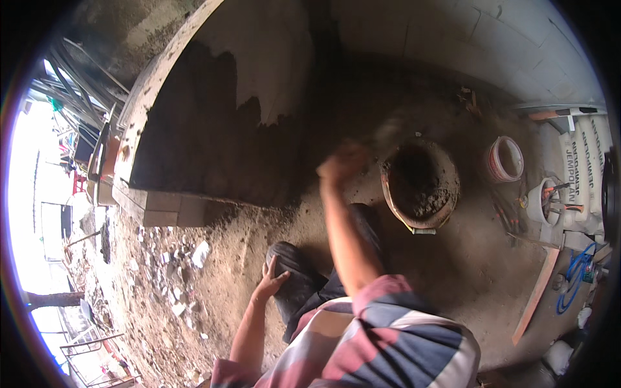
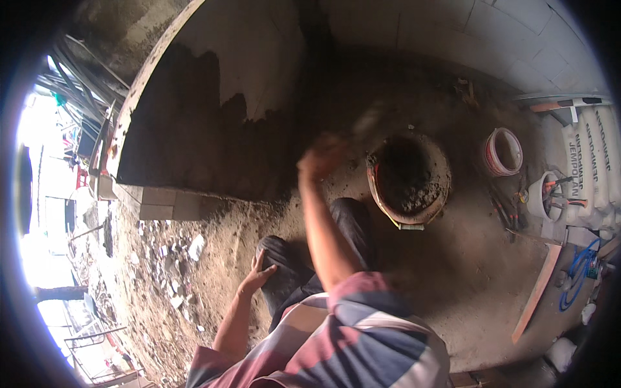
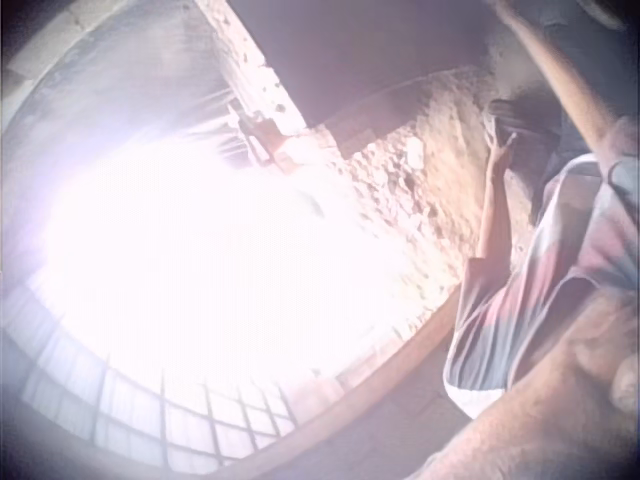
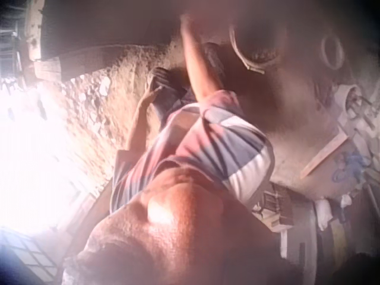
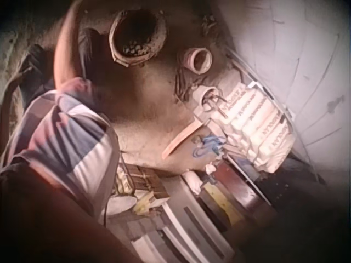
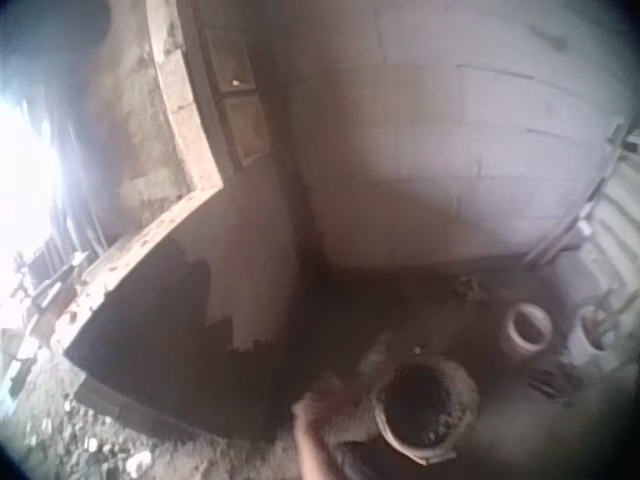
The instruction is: The person pours water into a pile of dry cement mix and uses a hoe to combine the materials. After mixing, the person scoops the wet cement into a bucket, carries it into a room, and uses a trowel to apply the mortar to a wall.
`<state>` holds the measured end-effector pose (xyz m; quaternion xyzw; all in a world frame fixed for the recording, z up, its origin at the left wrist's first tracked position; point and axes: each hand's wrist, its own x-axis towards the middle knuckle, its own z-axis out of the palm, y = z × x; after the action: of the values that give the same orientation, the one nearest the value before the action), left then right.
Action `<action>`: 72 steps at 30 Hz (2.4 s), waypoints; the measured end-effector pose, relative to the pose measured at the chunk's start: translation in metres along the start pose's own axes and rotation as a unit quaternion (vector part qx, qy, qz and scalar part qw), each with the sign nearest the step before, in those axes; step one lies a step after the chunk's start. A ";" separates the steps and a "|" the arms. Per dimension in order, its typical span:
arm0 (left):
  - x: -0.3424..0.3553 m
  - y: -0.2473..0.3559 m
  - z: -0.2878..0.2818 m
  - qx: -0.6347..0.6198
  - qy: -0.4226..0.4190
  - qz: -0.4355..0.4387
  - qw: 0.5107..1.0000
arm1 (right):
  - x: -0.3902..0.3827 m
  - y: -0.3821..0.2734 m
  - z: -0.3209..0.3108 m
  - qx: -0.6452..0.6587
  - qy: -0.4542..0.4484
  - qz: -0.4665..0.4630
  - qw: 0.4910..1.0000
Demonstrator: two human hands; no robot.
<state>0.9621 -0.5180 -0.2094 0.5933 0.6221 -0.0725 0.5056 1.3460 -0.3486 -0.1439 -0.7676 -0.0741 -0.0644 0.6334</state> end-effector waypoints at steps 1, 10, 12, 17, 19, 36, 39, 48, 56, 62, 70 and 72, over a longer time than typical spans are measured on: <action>0.010 0.018 -0.004 0.003 -0.005 0.002 1.000 | -0.021 0.006 0.032 0.059 -0.116 0.020 0.991; 0.007 0.043 0.010 0.007 -0.009 -0.040 0.999 | -0.025 -0.067 -0.057 -0.150 -0.501 -0.218 0.824; 0.000 0.034 0.014 0.044 0.026 -0.023 0.998 | 0.052 -0.036 -0.113 -0.116 -0.549 -0.027 0.827; 0.014 0.018 0.026 0.038 0.076 0.041 0.996 | 0.235 0.017 -0.229 -0.572 -0.487 -0.138 0.645; 0.025 0.022 0.018 0.065 0.066 0.021 0.995 | 0.248 0.014 -0.220 -0.638 -0.417 -0.127 0.634; 0.029 0.053 0.010 0.088 0.041 -0.046 0.994 | 0.234 0.136 -0.183 -0.350 -0.572 0.368 0.644; 0.036 0.040 0.020 0.099 0.059 -0.029 0.993 | 0.242 0.099 -0.209 -0.273 -0.555 0.396 0.679; 0.032 0.065 0.023 0.085 0.060 -0.075 0.992 | 0.228 0.071 -0.230 -0.570 -0.471 -0.165 0.653; 0.030 0.062 0.022 0.090 0.059 -0.077 0.991 | 0.245 0.064 -0.180 -0.521 -0.604 0.073 0.599; 0.028 0.043 0.026 0.087 0.089 -0.025 0.992 | 0.289 0.066 -0.168 -0.656 -0.553 -0.160 0.488; 0.024 0.053 0.024 0.068 0.078 -0.027 0.994 | 0.282 0.113 -0.188 -0.621 -0.498 -0.181 0.577; 0.018 0.039 0.022 0.036 0.096 0.022 0.994 | 0.247 0.086 -0.162 -0.616 -0.559 -0.050 0.553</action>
<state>1.0097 -0.5097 -0.2126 0.6290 0.6515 -0.0259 0.4232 1.6046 -0.5154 -0.1480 -0.8468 -0.3938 0.3160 -0.1670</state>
